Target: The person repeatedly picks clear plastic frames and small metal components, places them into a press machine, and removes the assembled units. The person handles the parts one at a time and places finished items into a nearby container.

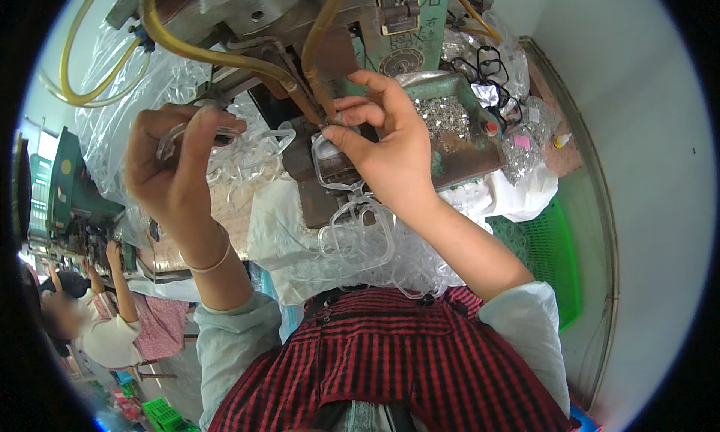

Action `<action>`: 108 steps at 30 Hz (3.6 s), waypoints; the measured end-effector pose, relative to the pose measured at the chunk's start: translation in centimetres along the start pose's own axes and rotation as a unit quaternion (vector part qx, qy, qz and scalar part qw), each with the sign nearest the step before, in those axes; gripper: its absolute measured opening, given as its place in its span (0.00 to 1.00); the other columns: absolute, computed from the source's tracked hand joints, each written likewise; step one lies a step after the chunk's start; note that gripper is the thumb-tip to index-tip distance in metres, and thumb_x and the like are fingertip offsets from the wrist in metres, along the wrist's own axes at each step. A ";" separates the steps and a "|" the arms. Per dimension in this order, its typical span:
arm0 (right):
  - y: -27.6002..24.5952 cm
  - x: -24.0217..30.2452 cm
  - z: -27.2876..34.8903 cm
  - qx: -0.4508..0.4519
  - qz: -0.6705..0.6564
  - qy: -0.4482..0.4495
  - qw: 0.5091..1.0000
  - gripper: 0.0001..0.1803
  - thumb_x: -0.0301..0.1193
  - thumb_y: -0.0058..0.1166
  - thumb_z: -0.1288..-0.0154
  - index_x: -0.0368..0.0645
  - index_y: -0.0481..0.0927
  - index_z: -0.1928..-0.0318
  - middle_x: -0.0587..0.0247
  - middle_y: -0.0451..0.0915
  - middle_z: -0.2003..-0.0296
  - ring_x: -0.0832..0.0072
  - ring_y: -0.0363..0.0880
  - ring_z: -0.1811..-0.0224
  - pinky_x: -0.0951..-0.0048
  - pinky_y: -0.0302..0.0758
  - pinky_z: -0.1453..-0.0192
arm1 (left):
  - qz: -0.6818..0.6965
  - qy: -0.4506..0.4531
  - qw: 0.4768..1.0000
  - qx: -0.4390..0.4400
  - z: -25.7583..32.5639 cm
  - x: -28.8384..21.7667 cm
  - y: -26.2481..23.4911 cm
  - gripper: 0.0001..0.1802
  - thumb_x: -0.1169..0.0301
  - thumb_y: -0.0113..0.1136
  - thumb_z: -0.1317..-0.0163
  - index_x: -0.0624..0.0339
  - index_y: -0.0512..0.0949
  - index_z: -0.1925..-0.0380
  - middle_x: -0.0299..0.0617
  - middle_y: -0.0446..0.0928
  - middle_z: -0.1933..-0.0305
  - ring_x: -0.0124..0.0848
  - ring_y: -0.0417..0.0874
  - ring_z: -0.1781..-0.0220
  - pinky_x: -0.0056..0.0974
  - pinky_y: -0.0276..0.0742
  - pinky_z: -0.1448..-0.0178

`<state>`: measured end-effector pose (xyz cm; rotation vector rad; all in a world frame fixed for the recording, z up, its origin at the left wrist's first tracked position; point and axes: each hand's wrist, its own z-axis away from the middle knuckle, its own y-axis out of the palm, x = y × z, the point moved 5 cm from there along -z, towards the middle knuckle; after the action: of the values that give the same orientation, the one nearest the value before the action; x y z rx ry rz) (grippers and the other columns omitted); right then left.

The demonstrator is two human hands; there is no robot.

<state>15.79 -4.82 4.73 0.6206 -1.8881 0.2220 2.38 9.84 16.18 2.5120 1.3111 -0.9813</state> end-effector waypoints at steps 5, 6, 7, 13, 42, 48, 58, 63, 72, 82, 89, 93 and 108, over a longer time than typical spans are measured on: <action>0.3 -0.1 -0.6 0.008 -0.032 -0.006 0.999 0.33 0.15 0.67 0.42 0.34 0.69 0.36 0.65 0.85 0.64 0.78 0.82 0.49 0.74 0.75 0.39 | 0.003 -0.032 0.999 -0.010 -0.1 -0.1 -0.1 0.10 0.81 0.74 0.43 0.65 0.78 0.72 0.39 0.84 0.73 0.20 0.80 0.70 0.25 0.73 0.64; 0.4 0.1 -0.8 0.016 -0.033 -0.013 0.999 0.33 0.16 0.67 0.42 0.33 0.69 0.36 0.64 0.85 0.63 0.78 0.81 0.49 0.74 0.75 0.39 | 0.018 -0.028 0.999 -0.008 -0.1 0.0 -0.1 0.11 0.82 0.74 0.43 0.65 0.77 0.72 0.40 0.84 0.72 0.21 0.81 0.71 0.25 0.73 0.64; 0.3 0.1 -0.7 0.014 -0.078 0.054 0.995 0.32 0.16 0.66 0.41 0.33 0.69 0.37 0.63 0.85 0.62 0.77 0.81 0.48 0.74 0.75 0.39 | 0.033 -0.025 0.999 -0.007 -0.1 0.0 -0.1 0.11 0.82 0.74 0.43 0.65 0.77 0.72 0.41 0.84 0.72 0.21 0.81 0.71 0.25 0.74 0.64; 0.7 4.3 2.4 0.049 0.031 0.026 0.998 0.31 0.22 0.62 0.35 0.28 0.67 0.34 0.45 0.82 0.45 0.59 0.80 0.40 0.64 0.73 0.33 | -0.081 0.184 0.978 0.053 4.6 -2.6 1.0 0.21 0.74 0.80 0.51 0.59 0.71 0.74 0.46 0.86 0.69 0.33 0.84 0.73 0.34 0.75 0.74; -11.8 -5.7 2.9 0.016 0.621 -0.066 0.781 0.10 0.28 0.68 0.46 0.45 0.88 0.61 0.50 0.83 0.59 0.47 0.79 0.52 0.52 0.76 0.44 | -0.109 0.293 0.926 0.212 12.7 -2.6 6.7 0.12 0.63 0.71 0.50 0.50 0.81 0.67 0.40 0.83 0.52 0.29 0.76 0.66 0.41 0.84 0.54; -14.9 -8.8 2.8 0.065 0.669 -0.091 0.734 0.13 0.31 0.61 0.36 0.35 0.83 0.55 0.44 0.84 0.54 0.45 0.80 0.49 0.50 0.72 0.37 | -0.186 0.236 0.953 0.045 14.3 -0.6 -2.6 0.15 0.68 0.71 0.45 0.60 0.80 0.60 0.48 0.83 0.47 0.45 0.85 0.51 0.52 0.82 0.38; -13.5 -9.4 0.3 0.007 0.462 -0.062 0.885 0.12 0.26 0.55 0.28 0.32 0.83 0.50 0.49 0.86 0.53 0.57 0.84 0.51 0.61 0.76 0.42 | -0.405 -0.076 0.911 0.017 17.5 19.8 -11.9 0.13 0.68 0.67 0.41 0.54 0.83 0.55 0.45 0.82 0.57 0.46 0.81 0.52 0.47 0.77 0.45; -17.2 -7.5 3.9 -0.033 0.503 -0.049 0.862 0.11 0.26 0.56 0.27 0.33 0.83 0.50 0.54 0.86 0.54 0.64 0.83 0.52 0.66 0.75 0.41 | -0.328 -0.192 0.924 -0.039 17.8 20.8 -12.9 0.08 0.69 0.59 0.32 0.58 0.83 0.57 0.45 0.83 0.63 0.45 0.82 0.58 0.44 0.78 0.51; -9.6 -2.3 1.1 0.008 0.223 0.005 0.975 0.08 0.21 0.65 0.38 0.37 0.85 0.57 0.63 0.84 0.59 0.76 0.80 0.58 0.74 0.76 0.50 | 0.224 -0.371 0.900 -0.044 11.0 19.6 -7.6 0.20 0.62 0.51 0.23 0.67 0.80 0.43 0.37 0.80 0.66 0.25 0.77 0.65 0.30 0.76 0.57; -1.1 -1.9 -0.9 0.014 -0.022 0.058 0.998 0.30 0.17 0.68 0.44 0.36 0.73 0.40 0.71 0.83 0.67 0.83 0.79 0.58 0.80 0.73 0.47 | 0.281 -0.258 0.916 -0.122 9.8 8.9 -3.9 0.12 0.63 0.55 0.26 0.61 0.70 0.55 0.34 0.70 0.69 0.21 0.69 0.73 0.25 0.62 0.71; 0.0 -0.4 -0.8 0.024 -0.054 0.065 0.996 0.31 0.16 0.67 0.44 0.35 0.71 0.40 0.68 0.84 0.67 0.80 0.80 0.57 0.78 0.74 0.47 | 0.086 -0.008 0.996 -0.027 1.2 1.2 0.0 0.18 0.61 0.33 0.17 0.67 0.64 0.54 0.67 0.81 0.60 0.47 0.87 0.63 0.43 0.87 0.56; -0.4 1.3 -1.7 0.063 0.108 -0.016 0.992 0.32 0.17 0.66 0.44 0.35 0.70 0.39 0.66 0.84 0.66 0.79 0.80 0.57 0.77 0.75 0.47 | 0.142 -0.009 0.989 -0.038 1.2 1.5 -0.1 0.19 0.61 0.33 0.17 0.68 0.66 0.55 0.66 0.82 0.60 0.46 0.88 0.65 0.41 0.88 0.57; 0.3 0.2 -0.1 0.014 -0.009 0.061 0.998 0.28 0.20 0.64 0.41 0.35 0.71 0.39 0.65 0.83 0.63 0.77 0.81 0.57 0.75 0.75 0.48 | 0.300 -0.338 0.852 0.266 12.9 0.4 2.7 0.15 0.61 0.45 0.21 0.65 0.69 0.58 0.62 0.84 0.57 0.39 0.86 0.57 0.44 0.82 0.50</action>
<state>15.69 -4.64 5.03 0.6286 -1.7633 0.2685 -1.60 3.20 5.45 2.2412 0.0307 -1.9542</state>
